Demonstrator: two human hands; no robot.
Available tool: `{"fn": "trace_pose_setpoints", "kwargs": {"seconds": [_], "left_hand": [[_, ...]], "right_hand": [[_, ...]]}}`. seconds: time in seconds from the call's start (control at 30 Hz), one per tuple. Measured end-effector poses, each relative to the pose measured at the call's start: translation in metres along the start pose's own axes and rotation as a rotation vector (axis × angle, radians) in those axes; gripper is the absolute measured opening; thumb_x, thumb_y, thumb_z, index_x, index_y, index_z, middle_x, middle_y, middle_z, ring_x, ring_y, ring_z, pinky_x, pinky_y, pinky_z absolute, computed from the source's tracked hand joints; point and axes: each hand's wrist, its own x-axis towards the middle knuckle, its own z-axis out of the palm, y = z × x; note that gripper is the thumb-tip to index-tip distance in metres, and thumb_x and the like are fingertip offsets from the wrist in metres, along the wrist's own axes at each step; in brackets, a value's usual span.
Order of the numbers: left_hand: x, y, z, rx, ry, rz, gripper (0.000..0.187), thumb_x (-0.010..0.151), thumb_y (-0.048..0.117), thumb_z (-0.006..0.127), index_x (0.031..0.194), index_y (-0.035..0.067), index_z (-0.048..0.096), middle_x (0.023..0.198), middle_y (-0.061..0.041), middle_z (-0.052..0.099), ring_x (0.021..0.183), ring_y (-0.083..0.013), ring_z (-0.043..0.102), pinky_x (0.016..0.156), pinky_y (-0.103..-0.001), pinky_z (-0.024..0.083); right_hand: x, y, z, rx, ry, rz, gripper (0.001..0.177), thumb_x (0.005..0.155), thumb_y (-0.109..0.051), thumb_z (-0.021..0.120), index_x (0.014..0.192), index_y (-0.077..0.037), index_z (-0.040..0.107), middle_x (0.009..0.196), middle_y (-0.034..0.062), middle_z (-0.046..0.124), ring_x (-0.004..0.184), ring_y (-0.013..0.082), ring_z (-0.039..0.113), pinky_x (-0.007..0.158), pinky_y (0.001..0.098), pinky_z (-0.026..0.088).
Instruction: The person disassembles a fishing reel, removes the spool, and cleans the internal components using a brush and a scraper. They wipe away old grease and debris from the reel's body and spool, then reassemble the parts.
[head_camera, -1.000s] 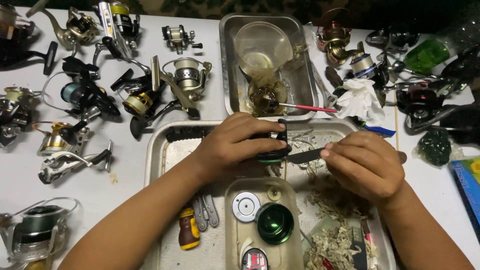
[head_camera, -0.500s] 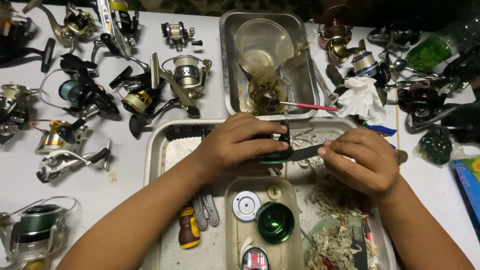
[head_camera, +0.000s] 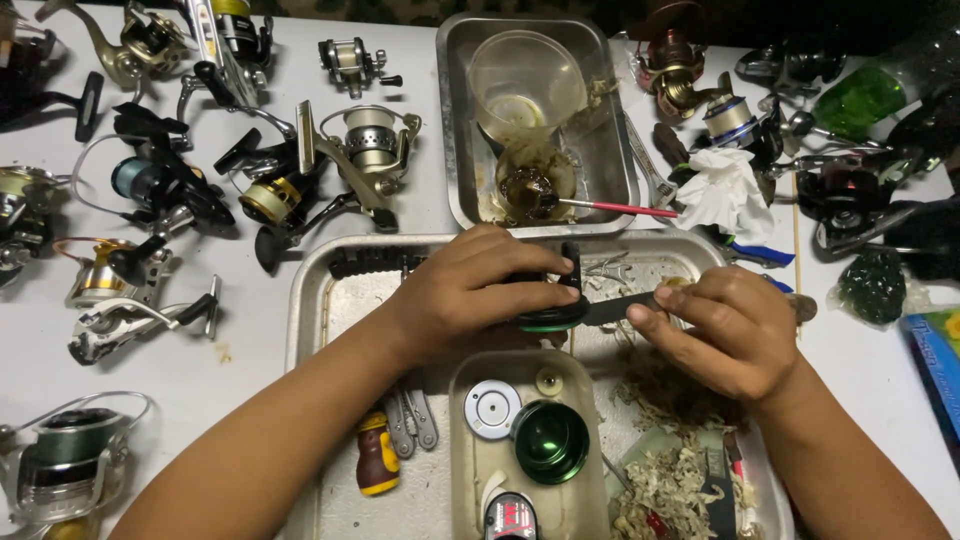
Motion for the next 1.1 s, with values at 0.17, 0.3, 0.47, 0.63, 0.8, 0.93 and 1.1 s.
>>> {"fn": "trace_pose_setpoints", "kwargs": {"seconds": [0.17,0.3,0.47,0.63,0.8,0.93,1.1], "left_hand": [[0.003,0.001,-0.006,0.014,-0.021,0.012,0.019,0.107,0.011,0.060,0.122,0.003,0.068,0.122,-0.018,0.067,0.092,-0.0333,0.067,0.078,-0.043,0.048],[0.002,0.001,-0.003,-0.002,-0.025,0.033,0.021,0.105,0.014,0.066,0.122,0.002,0.068,0.122,-0.019,0.068,0.096,-0.0343,0.069,0.080,-0.043,0.052],[0.003,0.004,-0.003,-0.019,-0.012,0.023,0.026,0.104,0.020,0.068,0.122,0.002,0.068,0.122,-0.019,0.068,0.097,-0.0355,0.071,0.081,-0.045,0.055],[0.005,0.005,-0.005,-0.026,-0.019,0.042,0.019,0.107,0.012,0.059,0.119,0.000,0.068,0.122,-0.019,0.067,0.091,-0.0355,0.069,0.078,-0.044,0.052],[0.007,0.006,-0.007,-0.013,-0.032,0.054,0.020,0.107,0.010,0.058,0.120,-0.001,0.068,0.122,-0.020,0.067,0.091,-0.0353,0.068,0.077,-0.044,0.052],[0.006,0.006,-0.007,-0.004,-0.029,0.060,0.021,0.107,0.013,0.059,0.121,0.000,0.068,0.123,-0.019,0.068,0.091,-0.0356,0.069,0.077,-0.044,0.052],[0.007,0.006,-0.008,0.020,-0.035,0.071,0.019,0.108,0.007,0.056,0.121,-0.001,0.067,0.122,-0.021,0.067,0.089,-0.0359,0.067,0.076,-0.044,0.051]], "right_hand": [[0.003,-0.004,-0.002,-0.009,-0.009,0.006,0.017,0.088,0.007,0.083,0.101,0.005,0.073,0.088,0.0189,0.066,0.063,0.0266,0.056,0.054,0.0365,0.049],[0.004,-0.004,-0.002,0.020,0.005,0.021,0.015,0.087,0.008,0.083,0.095,0.005,0.070,0.086,0.0206,0.065,0.061,0.0278,0.056,0.053,0.0366,0.047],[0.005,-0.005,-0.002,0.020,-0.008,0.028,0.015,0.087,0.008,0.082,0.095,0.006,0.070,0.087,0.0206,0.065,0.064,0.0275,0.058,0.055,0.0369,0.050],[0.006,-0.007,-0.003,0.024,-0.005,0.050,0.015,0.088,0.011,0.080,0.097,0.007,0.070,0.086,0.0210,0.063,0.065,0.0286,0.058,0.055,0.0376,0.051],[0.003,-0.008,-0.001,-0.006,-0.016,0.037,0.018,0.088,0.010,0.081,0.100,0.007,0.068,0.084,0.0205,0.063,0.066,0.0295,0.061,0.055,0.0385,0.052],[0.004,-0.009,-0.001,-0.021,-0.015,0.033,0.018,0.089,0.010,0.081,0.102,0.007,0.069,0.084,0.0203,0.063,0.066,0.0292,0.061,0.055,0.0387,0.053],[0.012,-0.011,-0.002,-0.018,-0.023,0.049,0.014,0.088,0.012,0.080,0.096,0.008,0.068,0.082,0.0199,0.062,0.065,0.0290,0.060,0.054,0.0385,0.052]]}}
